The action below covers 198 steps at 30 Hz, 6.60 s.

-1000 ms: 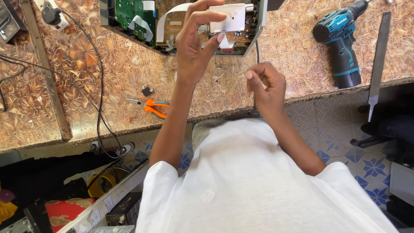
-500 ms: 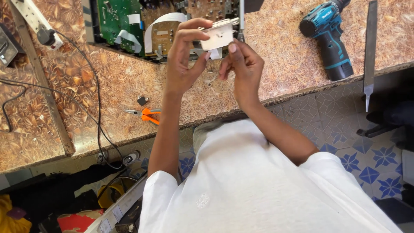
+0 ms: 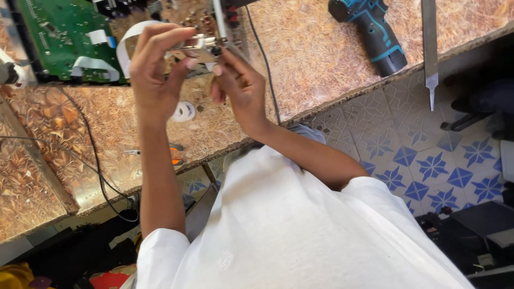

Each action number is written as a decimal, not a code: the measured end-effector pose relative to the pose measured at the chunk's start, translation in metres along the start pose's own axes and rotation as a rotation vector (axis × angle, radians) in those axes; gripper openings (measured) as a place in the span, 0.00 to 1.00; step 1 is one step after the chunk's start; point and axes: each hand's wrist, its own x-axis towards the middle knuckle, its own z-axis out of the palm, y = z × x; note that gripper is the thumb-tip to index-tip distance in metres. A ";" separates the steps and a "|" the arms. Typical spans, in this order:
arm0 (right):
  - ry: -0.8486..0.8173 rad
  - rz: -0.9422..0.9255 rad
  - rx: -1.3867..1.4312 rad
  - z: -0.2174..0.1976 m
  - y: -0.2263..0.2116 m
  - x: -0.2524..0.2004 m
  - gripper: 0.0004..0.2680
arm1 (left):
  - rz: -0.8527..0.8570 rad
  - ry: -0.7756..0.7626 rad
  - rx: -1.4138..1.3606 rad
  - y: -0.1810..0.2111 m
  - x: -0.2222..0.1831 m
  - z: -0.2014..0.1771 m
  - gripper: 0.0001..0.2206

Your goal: Connecting a ribbon cable to a small circuit board and installing it into an electronic device.

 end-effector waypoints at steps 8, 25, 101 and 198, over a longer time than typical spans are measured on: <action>-0.130 -0.018 0.006 -0.017 -0.001 -0.001 0.11 | -0.058 0.039 -0.068 -0.018 0.001 -0.007 0.10; -0.131 -0.404 -0.281 -0.038 0.005 0.009 0.14 | -0.288 0.214 -0.182 -0.019 0.002 -0.007 0.16; -0.213 -0.631 -0.847 -0.028 -0.042 0.035 0.16 | -0.122 0.043 -0.167 0.005 -0.010 -0.012 0.13; 0.147 -0.254 -1.002 -0.169 0.039 -0.023 0.06 | -0.112 -0.046 -0.014 -0.002 0.032 0.014 0.14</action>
